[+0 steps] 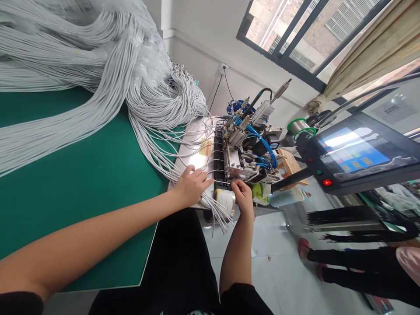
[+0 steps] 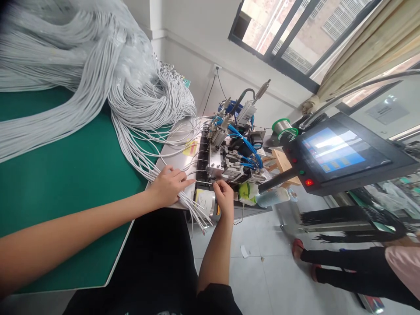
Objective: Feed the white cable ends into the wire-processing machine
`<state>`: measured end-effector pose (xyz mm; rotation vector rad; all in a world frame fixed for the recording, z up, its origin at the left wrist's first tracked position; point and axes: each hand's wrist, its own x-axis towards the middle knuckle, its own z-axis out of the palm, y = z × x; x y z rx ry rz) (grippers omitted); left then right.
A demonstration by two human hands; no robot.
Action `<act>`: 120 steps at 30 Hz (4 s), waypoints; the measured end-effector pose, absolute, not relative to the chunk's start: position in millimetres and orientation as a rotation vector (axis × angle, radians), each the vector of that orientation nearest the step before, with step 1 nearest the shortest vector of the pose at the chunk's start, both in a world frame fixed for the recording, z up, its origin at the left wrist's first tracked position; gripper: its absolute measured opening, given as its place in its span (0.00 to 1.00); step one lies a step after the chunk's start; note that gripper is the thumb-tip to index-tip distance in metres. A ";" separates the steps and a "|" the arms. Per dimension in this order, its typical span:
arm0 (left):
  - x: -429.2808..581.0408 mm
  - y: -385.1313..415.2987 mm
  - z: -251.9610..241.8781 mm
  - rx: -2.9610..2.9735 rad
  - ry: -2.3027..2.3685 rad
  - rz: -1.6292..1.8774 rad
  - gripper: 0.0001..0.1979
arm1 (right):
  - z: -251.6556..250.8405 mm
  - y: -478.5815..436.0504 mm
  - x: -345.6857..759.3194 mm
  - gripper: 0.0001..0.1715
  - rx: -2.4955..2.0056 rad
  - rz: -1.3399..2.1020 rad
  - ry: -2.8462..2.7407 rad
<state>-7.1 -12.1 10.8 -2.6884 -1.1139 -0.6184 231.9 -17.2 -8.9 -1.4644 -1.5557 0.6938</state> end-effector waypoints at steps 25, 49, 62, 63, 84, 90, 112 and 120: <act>-8.5 -12.7 8.8 -2.671 -1.077 -0.679 0.23 | 6.9 -80.1 242.4 0.20 -1.549 0.675 -1.314; -10.9 -16.1 13.5 -2.541 -0.620 -0.901 0.17 | 24.8 -87.0 219.1 0.20 -1.383 0.852 -1.522; -11.6 -16.6 10.9 -2.502 -0.881 -1.050 0.10 | 21.4 -61.5 237.0 0.20 -1.390 0.794 -1.478; -11.9 -16.2 10.6 -2.514 -0.873 -1.046 0.11 | 21.3 -61.0 236.8 0.20 -1.391 0.805 -1.475; -11.9 -9.3 8.9 -2.665 -0.883 -0.922 0.29 | 6.4 -33.1 225.0 0.15 -1.365 0.715 -1.342; -9.4 -9.1 8.0 -2.645 -0.998 -0.899 0.28 | 1.9 -27.5 227.2 0.13 -1.480 0.524 -1.569; -12.5 -10.6 8.5 -2.667 -1.109 -0.896 0.18 | -24.6 -34.4 233.1 0.23 -1.396 0.952 -1.103; -12.1 -8.6 5.6 -2.673 -1.171 -0.823 0.16 | 5.1 -106.8 263.1 0.21 -1.660 0.938 -1.520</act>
